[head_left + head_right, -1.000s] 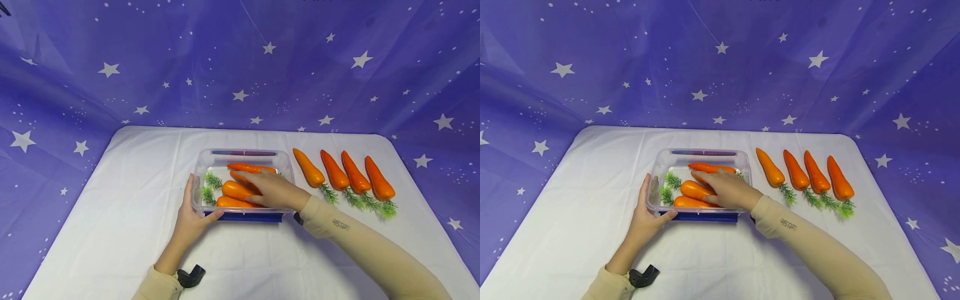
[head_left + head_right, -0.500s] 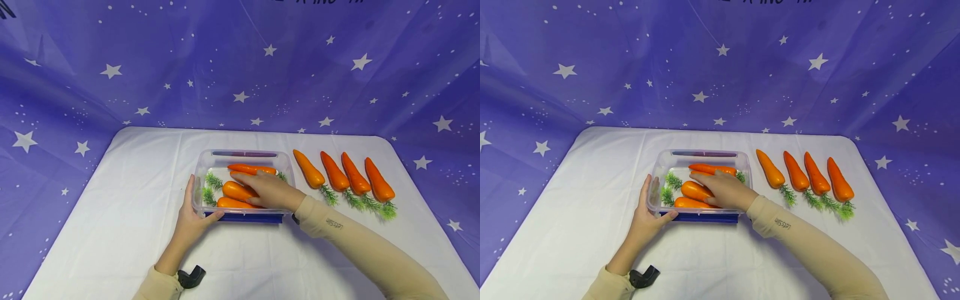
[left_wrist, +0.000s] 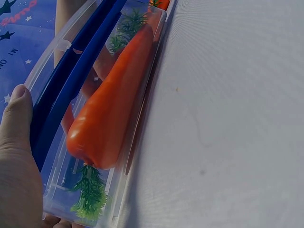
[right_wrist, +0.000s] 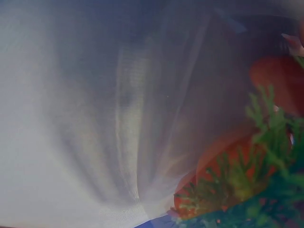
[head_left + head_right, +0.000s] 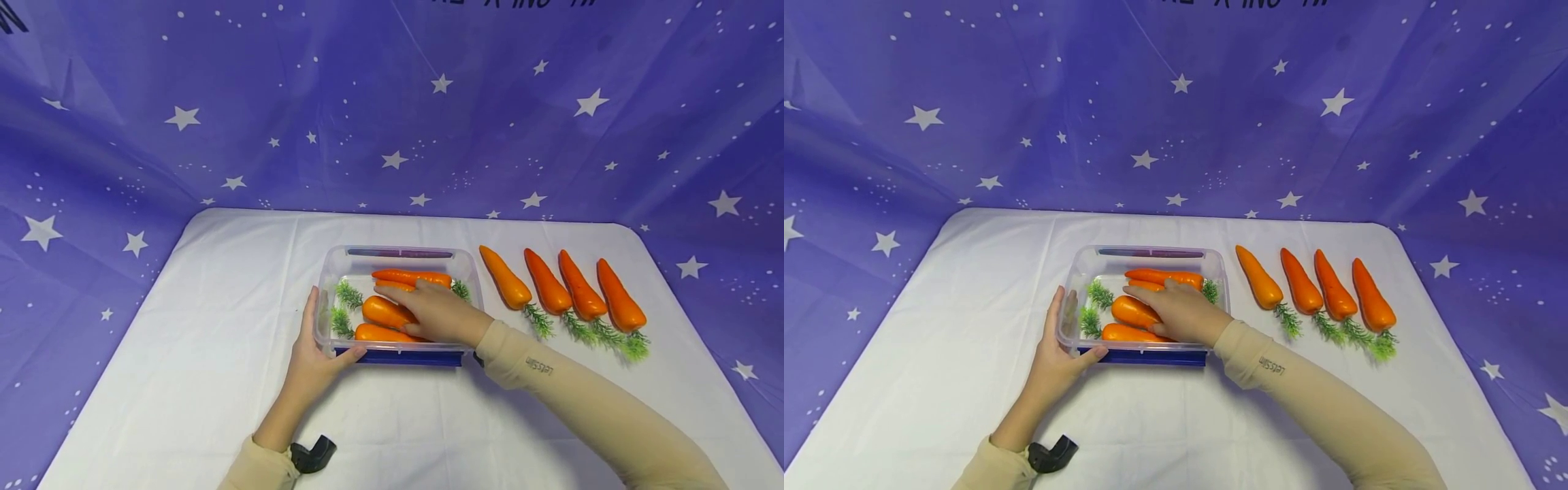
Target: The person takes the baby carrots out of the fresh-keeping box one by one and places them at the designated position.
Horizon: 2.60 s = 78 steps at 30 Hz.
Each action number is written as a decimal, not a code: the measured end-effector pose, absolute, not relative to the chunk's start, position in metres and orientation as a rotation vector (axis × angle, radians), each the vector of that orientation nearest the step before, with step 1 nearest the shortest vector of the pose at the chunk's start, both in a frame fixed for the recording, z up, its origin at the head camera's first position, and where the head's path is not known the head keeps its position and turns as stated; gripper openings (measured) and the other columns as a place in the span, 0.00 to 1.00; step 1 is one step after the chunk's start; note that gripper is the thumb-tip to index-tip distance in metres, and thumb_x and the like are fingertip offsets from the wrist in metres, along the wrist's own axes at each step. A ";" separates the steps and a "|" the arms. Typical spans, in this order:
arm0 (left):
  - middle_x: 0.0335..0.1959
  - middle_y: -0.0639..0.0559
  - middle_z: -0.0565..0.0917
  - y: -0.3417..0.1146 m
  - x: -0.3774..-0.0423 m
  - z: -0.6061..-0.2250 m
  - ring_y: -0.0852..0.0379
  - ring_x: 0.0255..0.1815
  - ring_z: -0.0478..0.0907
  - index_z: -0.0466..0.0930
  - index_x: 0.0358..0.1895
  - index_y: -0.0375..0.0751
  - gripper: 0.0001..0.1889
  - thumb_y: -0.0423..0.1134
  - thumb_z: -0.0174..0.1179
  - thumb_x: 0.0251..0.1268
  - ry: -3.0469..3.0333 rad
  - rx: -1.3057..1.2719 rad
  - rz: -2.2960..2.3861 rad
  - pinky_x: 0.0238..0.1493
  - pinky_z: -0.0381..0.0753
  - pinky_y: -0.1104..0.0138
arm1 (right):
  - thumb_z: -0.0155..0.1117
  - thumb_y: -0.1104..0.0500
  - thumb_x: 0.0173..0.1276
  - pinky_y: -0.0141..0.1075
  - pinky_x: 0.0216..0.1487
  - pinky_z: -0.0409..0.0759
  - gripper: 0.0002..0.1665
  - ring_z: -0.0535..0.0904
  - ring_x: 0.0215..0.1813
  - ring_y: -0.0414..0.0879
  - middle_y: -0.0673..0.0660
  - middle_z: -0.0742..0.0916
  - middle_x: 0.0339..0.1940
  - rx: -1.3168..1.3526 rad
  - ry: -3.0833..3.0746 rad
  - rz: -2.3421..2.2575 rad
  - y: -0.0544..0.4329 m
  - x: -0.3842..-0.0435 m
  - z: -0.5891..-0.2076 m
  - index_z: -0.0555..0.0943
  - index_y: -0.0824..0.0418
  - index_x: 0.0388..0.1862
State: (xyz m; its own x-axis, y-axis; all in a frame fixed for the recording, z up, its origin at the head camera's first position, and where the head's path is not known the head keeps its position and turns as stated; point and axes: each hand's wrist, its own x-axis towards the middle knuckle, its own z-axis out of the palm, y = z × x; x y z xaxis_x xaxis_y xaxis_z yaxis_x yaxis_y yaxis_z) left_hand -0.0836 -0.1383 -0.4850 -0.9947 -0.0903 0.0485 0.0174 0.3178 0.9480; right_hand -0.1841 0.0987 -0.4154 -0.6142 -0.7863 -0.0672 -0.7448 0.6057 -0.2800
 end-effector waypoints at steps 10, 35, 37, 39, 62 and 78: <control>0.81 0.48 0.53 -0.137 -0.082 -0.486 0.42 0.78 0.57 0.36 0.79 0.72 0.64 0.48 0.79 0.47 -2.480 0.071 -1.774 0.72 0.60 0.38 | 0.67 0.52 0.68 0.51 0.65 0.73 0.43 0.79 0.51 0.55 0.51 0.76 0.72 -1.239 2.606 -0.331 0.096 -0.186 -0.416 0.61 0.49 0.79; 0.81 0.52 0.51 -0.137 -0.084 -0.485 0.45 0.78 0.56 0.37 0.81 0.66 0.65 0.49 0.79 0.46 -2.474 0.076 -1.763 0.74 0.58 0.40 | 0.57 0.55 0.70 0.47 0.62 0.77 0.43 0.79 0.56 0.49 0.57 0.76 0.69 -1.169 2.563 -0.500 0.103 -0.190 -0.410 0.53 0.49 0.81; 0.81 0.52 0.51 -0.137 -0.084 -0.485 0.45 0.78 0.57 0.37 0.80 0.66 0.64 0.49 0.79 0.46 -2.478 0.074 -1.757 0.75 0.58 0.40 | 0.57 0.54 0.71 0.46 0.59 0.80 0.43 0.80 0.54 0.49 0.57 0.74 0.68 -1.125 2.549 -0.547 0.104 -0.191 -0.408 0.52 0.47 0.81; 0.81 0.52 0.52 -0.138 -0.084 -0.486 0.45 0.78 0.57 0.37 0.80 0.67 0.64 0.49 0.79 0.46 -2.480 0.073 -1.753 0.74 0.58 0.40 | 0.57 0.55 0.71 0.44 0.56 0.81 0.43 0.79 0.51 0.48 0.56 0.74 0.66 -1.100 2.543 -0.588 0.104 -0.191 -0.407 0.51 0.45 0.81; 0.81 0.48 0.53 -0.138 -0.084 -0.486 0.43 0.78 0.57 0.36 0.78 0.77 0.64 0.50 0.79 0.45 -2.500 0.079 -1.721 0.74 0.58 0.39 | 0.57 0.50 0.75 0.37 0.45 0.82 0.46 0.79 0.33 0.41 0.52 0.83 0.49 -1.091 2.686 -0.884 0.122 -0.169 -0.368 0.43 0.36 0.82; 0.81 0.46 0.54 -0.137 -0.082 -0.482 0.42 0.77 0.59 0.36 0.79 0.74 0.65 0.49 0.80 0.44 -2.498 0.082 -1.703 0.74 0.59 0.39 | 0.66 0.52 0.69 0.34 0.16 0.76 0.52 0.74 0.18 0.41 0.55 0.81 0.31 -0.721 2.800 -1.026 0.154 -0.131 -0.336 0.45 0.26 0.78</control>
State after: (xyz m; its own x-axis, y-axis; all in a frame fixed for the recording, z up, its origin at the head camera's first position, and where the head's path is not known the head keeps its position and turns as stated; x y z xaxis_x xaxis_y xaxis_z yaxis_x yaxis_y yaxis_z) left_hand -0.0820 -0.1368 -0.4824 -0.9917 -0.1103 0.0664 0.0215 0.3665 0.9302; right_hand -0.1310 0.1539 -0.3365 -0.8871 -0.4527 0.0901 -0.4038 0.6664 -0.6268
